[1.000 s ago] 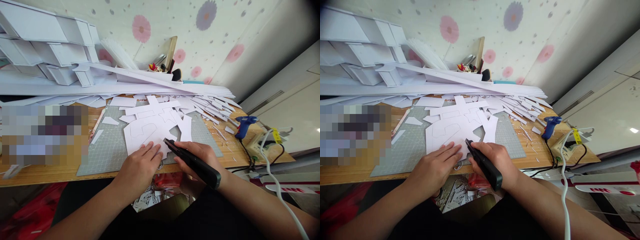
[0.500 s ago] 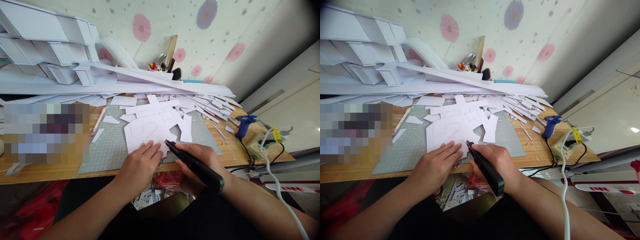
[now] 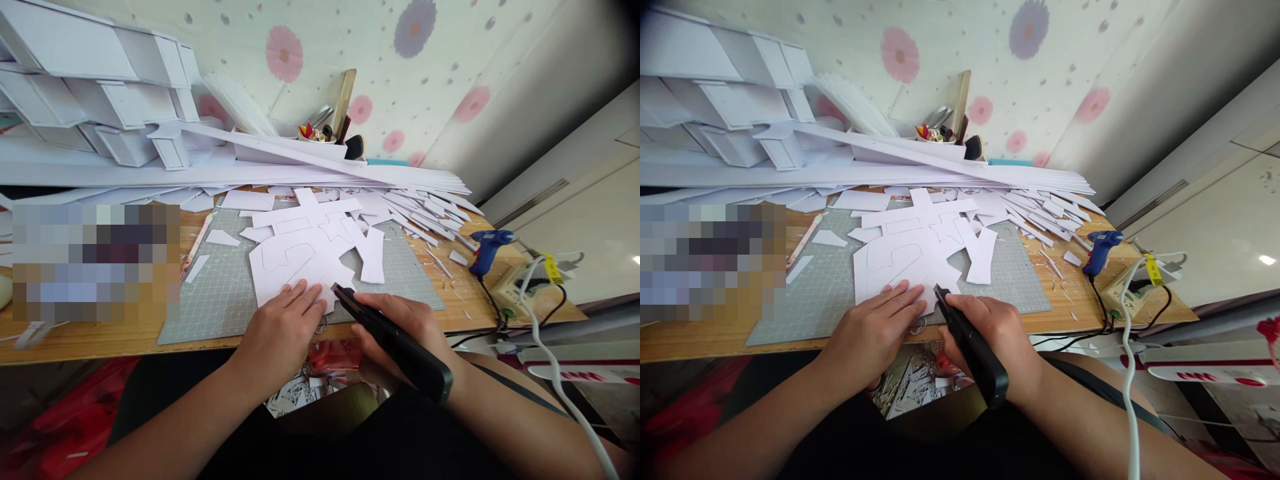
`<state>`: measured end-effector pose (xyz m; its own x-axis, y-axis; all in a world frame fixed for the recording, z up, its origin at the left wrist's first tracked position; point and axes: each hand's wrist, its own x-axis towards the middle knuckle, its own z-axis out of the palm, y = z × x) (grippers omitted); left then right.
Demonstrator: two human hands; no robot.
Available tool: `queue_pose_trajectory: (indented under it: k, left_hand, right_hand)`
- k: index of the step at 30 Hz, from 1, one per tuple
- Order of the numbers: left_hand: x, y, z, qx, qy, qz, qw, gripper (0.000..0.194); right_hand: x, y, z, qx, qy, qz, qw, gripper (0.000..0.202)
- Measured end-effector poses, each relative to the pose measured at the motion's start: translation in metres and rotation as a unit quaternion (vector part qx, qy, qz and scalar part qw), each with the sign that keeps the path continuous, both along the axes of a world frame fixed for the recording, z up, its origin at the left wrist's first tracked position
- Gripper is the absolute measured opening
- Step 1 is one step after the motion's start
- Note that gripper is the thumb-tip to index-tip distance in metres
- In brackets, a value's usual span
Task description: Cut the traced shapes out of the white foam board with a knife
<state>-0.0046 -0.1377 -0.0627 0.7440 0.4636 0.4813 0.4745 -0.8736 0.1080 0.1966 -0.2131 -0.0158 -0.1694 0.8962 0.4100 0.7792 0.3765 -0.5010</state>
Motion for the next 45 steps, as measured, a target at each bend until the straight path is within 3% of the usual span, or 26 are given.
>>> queue_pose_trajectory:
  k: [19, 34, 45]
  left_hand:
    - [0.0, -0.001, 0.0, -0.012, -0.01, 0.007, 1.0, 0.033]
    - [-0.002, 0.002, -0.001, -0.016, 0.004, -0.002, 1.0, 0.035]
    - [-0.003, 0.002, -0.004, 0.026, -0.01, -0.013, 1.0, 0.034]
  right_hand:
    - [-0.009, -0.015, -0.004, 0.03, -0.03, -0.029, 0.999, 0.031]
    - [0.002, -0.024, -0.016, 0.04, -0.046, 0.05, 0.997, 0.05]
    - [0.014, -0.022, -0.019, 0.078, -0.115, 0.097, 0.986, 0.049]
